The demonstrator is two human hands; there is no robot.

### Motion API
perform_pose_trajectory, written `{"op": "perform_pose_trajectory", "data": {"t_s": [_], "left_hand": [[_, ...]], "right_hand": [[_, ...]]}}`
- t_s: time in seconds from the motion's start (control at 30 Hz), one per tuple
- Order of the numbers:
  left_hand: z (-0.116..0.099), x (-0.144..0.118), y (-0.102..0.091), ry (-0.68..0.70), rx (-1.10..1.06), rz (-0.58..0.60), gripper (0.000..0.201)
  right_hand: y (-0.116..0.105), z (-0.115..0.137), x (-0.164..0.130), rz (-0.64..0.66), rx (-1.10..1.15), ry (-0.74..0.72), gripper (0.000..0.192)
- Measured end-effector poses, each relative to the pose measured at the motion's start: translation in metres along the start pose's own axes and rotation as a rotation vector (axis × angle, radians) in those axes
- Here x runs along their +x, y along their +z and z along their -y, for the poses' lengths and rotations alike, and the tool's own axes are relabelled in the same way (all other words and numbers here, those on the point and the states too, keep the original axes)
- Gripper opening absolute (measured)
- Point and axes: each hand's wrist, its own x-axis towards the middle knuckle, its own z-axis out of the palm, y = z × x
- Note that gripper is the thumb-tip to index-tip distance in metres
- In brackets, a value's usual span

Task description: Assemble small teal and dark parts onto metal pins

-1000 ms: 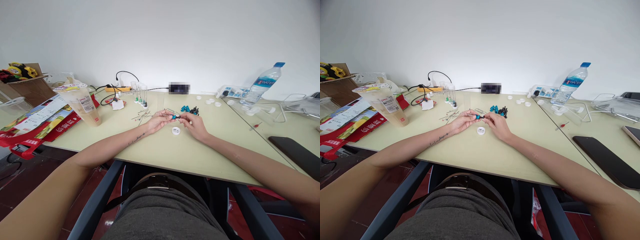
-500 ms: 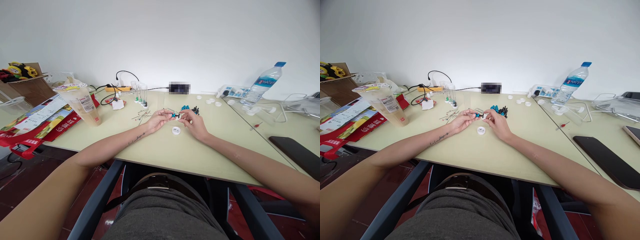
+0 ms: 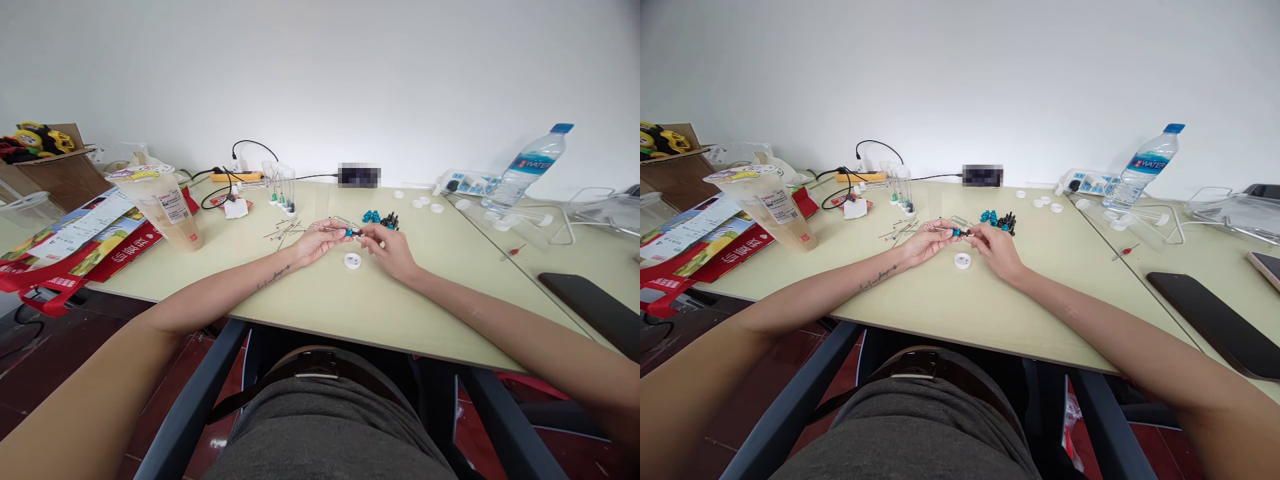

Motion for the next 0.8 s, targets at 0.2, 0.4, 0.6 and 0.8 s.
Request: {"op": "perform_pose_trajectory", "data": {"t_s": [0.2,0.4,0.6,0.8], "left_hand": [[-0.0004,-0.0007,0.0013,0.010,-0.006,-0.001,0.020],[-0.0016,-0.0015,0.0024,-0.008,-0.015,-0.029,0.019],[-0.0006,-0.0005,0.0014,-0.011,-0.006,-0.003,0.018],[0.0003,0.0001,0.0005,-0.006,-0.012,0.016,0.018]], "right_hand": [[0.0001,0.0004,0.0001,0.017,0.007,0.018,0.026],[0.0016,-0.0020,0.0001,-0.011,0.039,0.005,0.029],[0.0013,-0.0027,-0.0005,-0.010,0.004,-0.012,0.023],[0.0011,-0.0014,-0.0005,0.001,0.021,-0.009,0.026]]}}
